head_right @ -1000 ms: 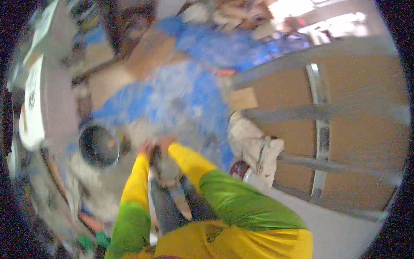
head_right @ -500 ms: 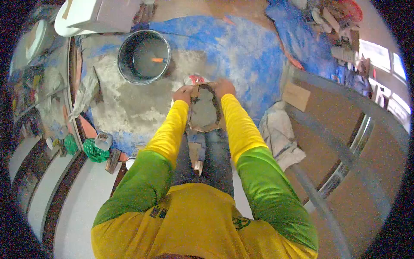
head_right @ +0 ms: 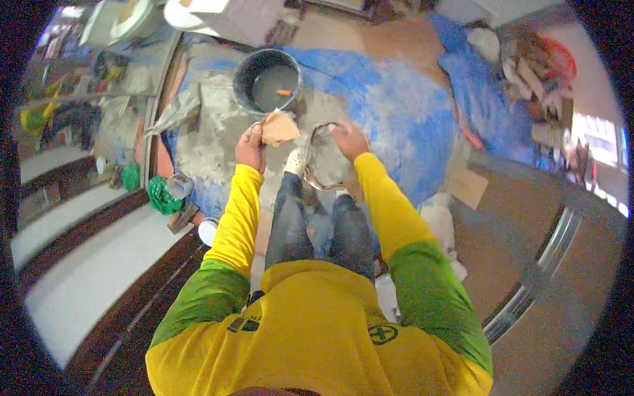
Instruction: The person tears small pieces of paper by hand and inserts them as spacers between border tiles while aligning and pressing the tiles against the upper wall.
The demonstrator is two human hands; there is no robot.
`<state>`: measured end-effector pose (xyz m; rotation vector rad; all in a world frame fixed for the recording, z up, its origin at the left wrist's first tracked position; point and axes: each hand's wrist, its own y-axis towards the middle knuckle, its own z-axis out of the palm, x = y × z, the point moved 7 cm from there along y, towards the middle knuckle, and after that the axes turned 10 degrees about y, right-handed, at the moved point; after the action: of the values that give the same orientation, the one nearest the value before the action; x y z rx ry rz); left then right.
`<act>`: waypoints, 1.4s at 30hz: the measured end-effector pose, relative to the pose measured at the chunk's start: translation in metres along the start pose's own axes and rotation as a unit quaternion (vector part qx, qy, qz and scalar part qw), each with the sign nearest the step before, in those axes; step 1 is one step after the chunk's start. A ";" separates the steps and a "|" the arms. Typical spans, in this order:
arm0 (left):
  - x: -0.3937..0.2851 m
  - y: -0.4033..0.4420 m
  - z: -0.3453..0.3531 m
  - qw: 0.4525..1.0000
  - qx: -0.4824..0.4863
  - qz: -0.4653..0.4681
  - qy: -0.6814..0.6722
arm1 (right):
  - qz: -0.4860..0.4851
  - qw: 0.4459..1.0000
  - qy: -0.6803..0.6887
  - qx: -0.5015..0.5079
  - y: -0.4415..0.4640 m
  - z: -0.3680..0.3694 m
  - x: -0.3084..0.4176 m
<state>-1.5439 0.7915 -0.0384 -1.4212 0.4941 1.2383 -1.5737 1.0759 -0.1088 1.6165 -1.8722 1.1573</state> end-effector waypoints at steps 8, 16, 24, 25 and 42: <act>-0.010 -0.153 -0.003 0.979 0.040 -0.016 0.199 | 0.135 0.808 0.476 0.320 -0.155 0.015 0.137; 0.035 -0.277 -0.098 0.965 0.087 -0.203 -0.144 | -0.246 0.879 -0.079 0.401 -0.253 0.097 0.173; 0.044 -0.328 -0.296 0.988 -0.039 -0.098 -0.116 | -0.032 0.773 0.008 0.634 -0.360 0.230 0.310; 0.030 -0.344 -0.318 0.986 -0.085 -0.108 -0.095 | -0.049 0.760 -0.006 0.648 -0.365 0.256 0.313; 0.012 -0.637 -0.594 0.882 -0.469 -0.025 -0.040 | -0.188 0.365 -0.144 0.900 -0.694 0.548 0.452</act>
<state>-0.7649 0.4414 0.1332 -2.1408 -0.2726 1.5700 -0.9140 0.3766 0.1408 2.6988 0.9661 2.9464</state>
